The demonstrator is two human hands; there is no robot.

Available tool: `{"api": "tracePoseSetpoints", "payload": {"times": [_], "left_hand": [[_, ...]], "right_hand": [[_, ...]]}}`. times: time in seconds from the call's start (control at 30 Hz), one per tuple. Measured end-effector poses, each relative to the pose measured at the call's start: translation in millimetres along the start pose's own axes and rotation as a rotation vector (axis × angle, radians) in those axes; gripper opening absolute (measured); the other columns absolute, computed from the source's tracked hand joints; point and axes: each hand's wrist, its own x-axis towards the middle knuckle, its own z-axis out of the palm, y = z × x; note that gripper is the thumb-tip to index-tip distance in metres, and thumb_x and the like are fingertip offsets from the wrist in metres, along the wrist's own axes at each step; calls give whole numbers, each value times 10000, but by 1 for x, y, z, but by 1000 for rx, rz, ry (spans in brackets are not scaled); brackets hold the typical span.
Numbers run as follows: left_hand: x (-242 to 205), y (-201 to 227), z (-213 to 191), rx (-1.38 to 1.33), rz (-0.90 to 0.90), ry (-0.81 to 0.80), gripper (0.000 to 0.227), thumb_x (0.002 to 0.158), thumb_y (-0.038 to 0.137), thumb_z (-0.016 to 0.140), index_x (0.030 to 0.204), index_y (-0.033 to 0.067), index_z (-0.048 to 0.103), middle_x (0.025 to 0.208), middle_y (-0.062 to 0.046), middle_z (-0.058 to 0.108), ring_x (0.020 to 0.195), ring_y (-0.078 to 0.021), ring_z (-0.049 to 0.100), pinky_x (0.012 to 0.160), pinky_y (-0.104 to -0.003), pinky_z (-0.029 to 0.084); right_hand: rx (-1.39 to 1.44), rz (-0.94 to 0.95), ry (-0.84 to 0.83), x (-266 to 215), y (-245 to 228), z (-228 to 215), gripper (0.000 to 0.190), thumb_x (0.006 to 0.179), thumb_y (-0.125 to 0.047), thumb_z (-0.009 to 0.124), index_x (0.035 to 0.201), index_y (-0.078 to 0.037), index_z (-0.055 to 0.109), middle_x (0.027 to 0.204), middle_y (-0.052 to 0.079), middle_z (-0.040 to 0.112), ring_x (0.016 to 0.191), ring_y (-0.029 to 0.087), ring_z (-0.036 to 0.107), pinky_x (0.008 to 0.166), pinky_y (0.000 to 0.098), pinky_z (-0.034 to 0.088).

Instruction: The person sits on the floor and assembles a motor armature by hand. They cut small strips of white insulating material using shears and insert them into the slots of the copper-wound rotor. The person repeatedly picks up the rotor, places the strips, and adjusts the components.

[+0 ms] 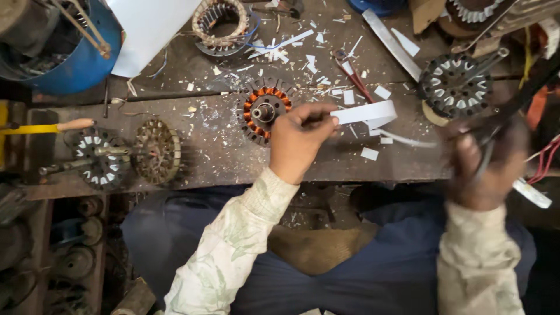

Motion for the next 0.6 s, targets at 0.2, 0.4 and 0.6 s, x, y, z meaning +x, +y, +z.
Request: {"api": "tracePoseSetpoints", "payload": {"times": [0.2,0.4,0.6], "left_hand": [[9,-13,9,-237,-14,131,234,901,-22,727,1130,-62,708,974,-91,751,803,-129,731,735,-241,609],[17,-5,2,-305,-36,212,226,889,-6,744,1103,-64,696,924,-137,762,751,-147,737,662,-264,615],[12,-2,3,-305,-98,141,219,874,1,763,1075,-78,724,893,-126,764,727,-147,737,666,-257,621]], "right_hand": [[469,530,-306,-92,7,62,886,838,-566,793,1347,98,503,940,159,679,684,206,697,549,299,544],[462,532,-428,-119,15,78,1008,836,-566,776,1530,73,421,929,71,644,656,89,557,624,212,490],[431,591,-448,-90,20,85,864,827,-278,784,1526,71,415,877,37,597,750,99,546,649,219,433]]}}
